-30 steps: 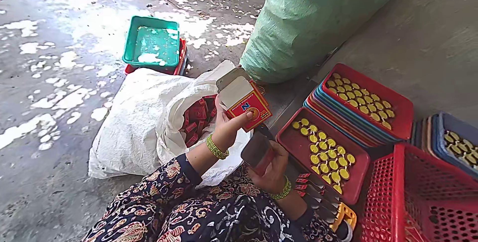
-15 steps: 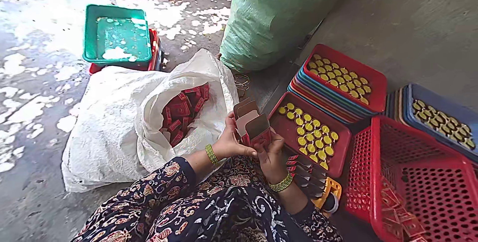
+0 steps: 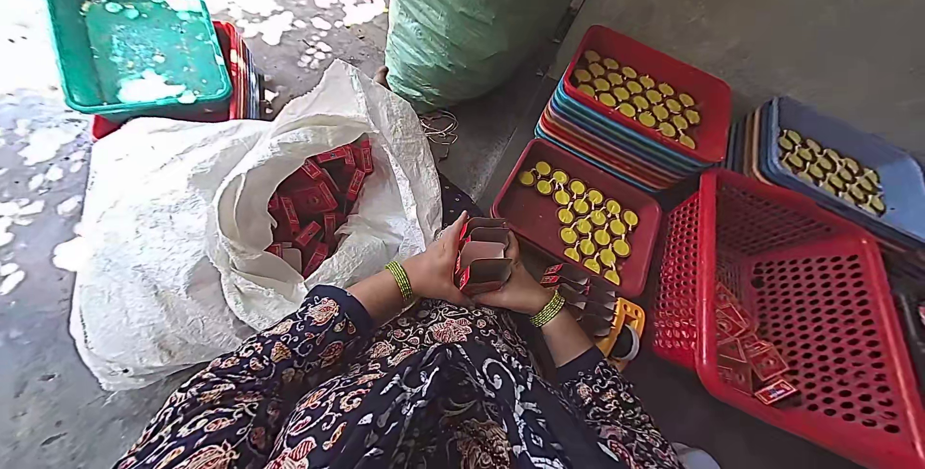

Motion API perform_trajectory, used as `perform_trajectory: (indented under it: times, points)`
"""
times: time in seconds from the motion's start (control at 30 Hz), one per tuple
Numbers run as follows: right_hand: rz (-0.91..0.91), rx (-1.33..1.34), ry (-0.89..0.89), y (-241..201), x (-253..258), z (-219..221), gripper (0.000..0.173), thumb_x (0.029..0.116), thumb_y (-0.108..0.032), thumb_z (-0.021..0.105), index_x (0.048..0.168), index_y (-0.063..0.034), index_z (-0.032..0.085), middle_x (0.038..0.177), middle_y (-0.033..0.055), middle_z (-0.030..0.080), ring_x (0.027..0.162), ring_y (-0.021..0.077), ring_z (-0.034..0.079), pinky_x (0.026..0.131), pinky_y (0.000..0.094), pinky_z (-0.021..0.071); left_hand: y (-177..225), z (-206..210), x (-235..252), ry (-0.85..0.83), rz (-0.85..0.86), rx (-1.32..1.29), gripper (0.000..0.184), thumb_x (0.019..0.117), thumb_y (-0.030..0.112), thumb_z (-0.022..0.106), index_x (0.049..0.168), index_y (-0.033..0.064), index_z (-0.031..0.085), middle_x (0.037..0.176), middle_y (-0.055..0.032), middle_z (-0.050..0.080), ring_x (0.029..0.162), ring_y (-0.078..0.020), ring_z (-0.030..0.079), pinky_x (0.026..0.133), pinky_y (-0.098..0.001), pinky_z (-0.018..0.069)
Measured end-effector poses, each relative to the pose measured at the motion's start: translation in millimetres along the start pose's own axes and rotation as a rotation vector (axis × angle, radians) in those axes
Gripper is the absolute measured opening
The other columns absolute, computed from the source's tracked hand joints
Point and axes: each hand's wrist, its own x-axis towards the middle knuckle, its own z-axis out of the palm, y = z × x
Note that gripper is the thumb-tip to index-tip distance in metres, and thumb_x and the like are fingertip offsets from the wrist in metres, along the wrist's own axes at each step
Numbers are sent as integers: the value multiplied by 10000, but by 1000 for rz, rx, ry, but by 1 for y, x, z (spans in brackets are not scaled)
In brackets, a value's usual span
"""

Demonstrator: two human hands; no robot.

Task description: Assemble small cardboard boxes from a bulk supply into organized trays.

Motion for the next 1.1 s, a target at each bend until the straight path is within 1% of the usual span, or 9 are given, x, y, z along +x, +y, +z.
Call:
perform_trajectory:
  times: [0.13, 0.23, 0.33, 0.43, 0.53, 0.63, 0.83, 0.93, 1.1]
  points:
    - [-47, -8, -84, 7, -5, 5, 1473, 610, -329, 972, 1616, -28, -61, 1611, 213, 326, 1469, 199, 405, 1240, 375, 350, -8, 9, -5, 14, 5, -149, 1673, 443, 518, 997, 1597, 21, -108, 1588, -209, 355, 1462, -206, 404, 1209, -396, 364]
    - [-22, 38, -288, 0, 0, -17, 1321, 667, -316, 863, 1627, -13, 8, 1656, 179, 270, 1517, 183, 309, 1264, 369, 273, -16, 14, -4, 63, -35, -360, 1493, 472, 436, 1005, 1604, 95, 93, 1491, -96, 501, 1368, -127, 503, 1158, -364, 448]
    - [112, -89, -137, 2, 14, -66, 877, 752, -175, 671, 1565, -35, 370, 1487, 132, 549, 1324, 213, 559, 1065, 433, 501, -19, 13, -4, 89, 4, -367, 1429, 530, 418, 994, 1609, 115, 108, 1520, -92, 477, 1382, -137, 493, 1159, -382, 451]
    - [508, -596, 298, 21, 28, -124, 405, 953, -192, 662, 1322, -24, 652, 1312, 199, 644, 1211, 332, 629, 1021, 534, 510, -16, 14, -1, 151, 29, -334, 1445, 523, 404, 992, 1607, 112, 82, 1535, -107, 451, 1396, -138, 477, 1159, -383, 449]
    - [925, -947, 355, 54, 35, -163, 444, 976, -347, 654, 1132, 66, 707, 1264, 299, 640, 1257, 457, 574, 1055, 629, 434, -18, 10, 7, 158, 7, -223, 1466, 526, 485, 965, 1612, 112, 53, 1563, -148, 400, 1409, -168, 460, 1151, -412, 441]
    - [1074, -938, 335, 82, 37, -172, 566, 958, -449, 677, 1098, 98, 701, 1245, 310, 646, 1236, 461, 594, 1028, 637, 459, -18, 8, 14, 72, -81, -126, 1479, 515, 532, 943, 1619, 129, 45, 1566, -137, 406, 1415, -184, 457, 1150, -445, 435]
    - [1030, -897, 467, 108, 39, -156, 595, 899, -458, 759, 1153, 76, 695, 1275, 290, 638, 1232, 447, 599, 1026, 614, 480, -21, 9, 13, 68, -71, -112, 1459, 527, 549, 931, 1616, 111, 65, 1546, -144, 432, 1404, -179, 469, 1144, -435, 440]
    - [966, -746, 582, 115, 34, -161, 667, 784, -426, 878, 1206, 47, 671, 1286, 287, 620, 1246, 447, 571, 1051, 623, 446, -24, 10, 12, 72, -61, -126, 1469, 521, 547, 939, 1614, 108, 59, 1522, -143, 463, 1389, -175, 488, 1139, -434, 451]
    - [790, -631, 665, 101, 33, -158, 353, 878, -285, 818, 1099, -27, 723, 1044, 230, 712, 1020, 411, 670, 920, 632, 498, -26, 11, 12, 79, -59, -105, 1484, 525, 555, 938, 1617, 106, 40, 1529, -145, 456, 1402, -186, 477, 1150, -449, 437]
